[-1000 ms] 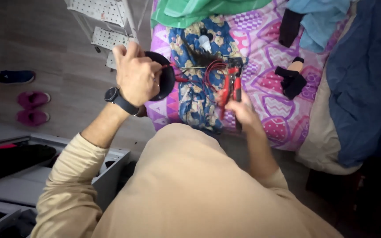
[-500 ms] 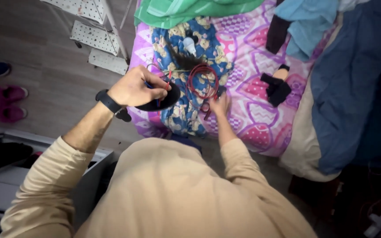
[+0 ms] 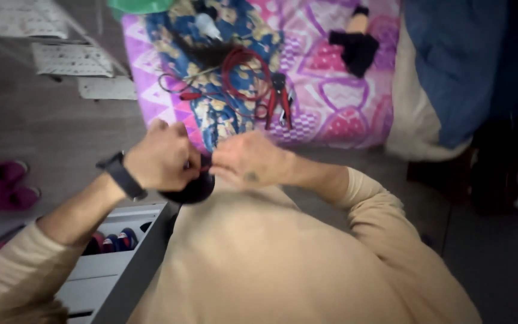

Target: Stripping and connecting wires to repair or assemble a lamp fixture.

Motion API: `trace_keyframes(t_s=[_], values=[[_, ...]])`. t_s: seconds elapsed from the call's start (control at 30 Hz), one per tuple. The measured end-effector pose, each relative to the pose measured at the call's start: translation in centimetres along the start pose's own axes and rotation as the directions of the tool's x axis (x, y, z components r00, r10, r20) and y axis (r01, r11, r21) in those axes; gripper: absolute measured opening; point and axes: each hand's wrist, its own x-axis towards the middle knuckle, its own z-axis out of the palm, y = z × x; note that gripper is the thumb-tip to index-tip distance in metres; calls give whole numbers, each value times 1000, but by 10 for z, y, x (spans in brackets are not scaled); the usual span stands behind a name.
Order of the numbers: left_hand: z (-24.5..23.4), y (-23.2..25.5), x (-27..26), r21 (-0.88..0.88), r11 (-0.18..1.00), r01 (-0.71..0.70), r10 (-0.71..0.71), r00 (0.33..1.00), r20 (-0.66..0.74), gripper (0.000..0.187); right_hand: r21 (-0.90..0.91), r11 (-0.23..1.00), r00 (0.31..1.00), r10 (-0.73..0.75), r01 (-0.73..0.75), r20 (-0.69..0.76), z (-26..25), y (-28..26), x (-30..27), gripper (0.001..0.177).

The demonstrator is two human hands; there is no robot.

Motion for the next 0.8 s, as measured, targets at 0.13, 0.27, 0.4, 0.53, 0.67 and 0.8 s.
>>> trace_keyframes(t_s=[0.13, 0.27, 0.4, 0.53, 0.67, 0.8], values=[[12, 7, 9, -20, 997, -78, 80, 986, 143, 10, 84, 993, 997, 77, -78, 17, 9, -5, -15, 21], [9, 14, 19, -45, 982, -185, 189, 972, 141, 12, 289, 953, 996, 88, -91, 23, 11, -2, -30, 18], [8, 19, 22, 99, 944, -316, 292, 936, 199, 4, 499, 860, 993, 115, -104, 9, 11, -3, -50, 18], [21, -23, 17, 289, 919, -269, 178, 936, 304, 4, 569, 794, 976, 206, -212, 76, -29, 17, -97, 25], [28, -39, 12, 93, 994, -64, 49, 987, 155, 10, 539, 668, 816, 574, -514, 67, -15, 65, -133, 9], [48, -47, 21, -190, 982, -16, -14, 988, -156, 17, 686, 223, 435, 888, -693, 151, 100, 159, -194, 19]])
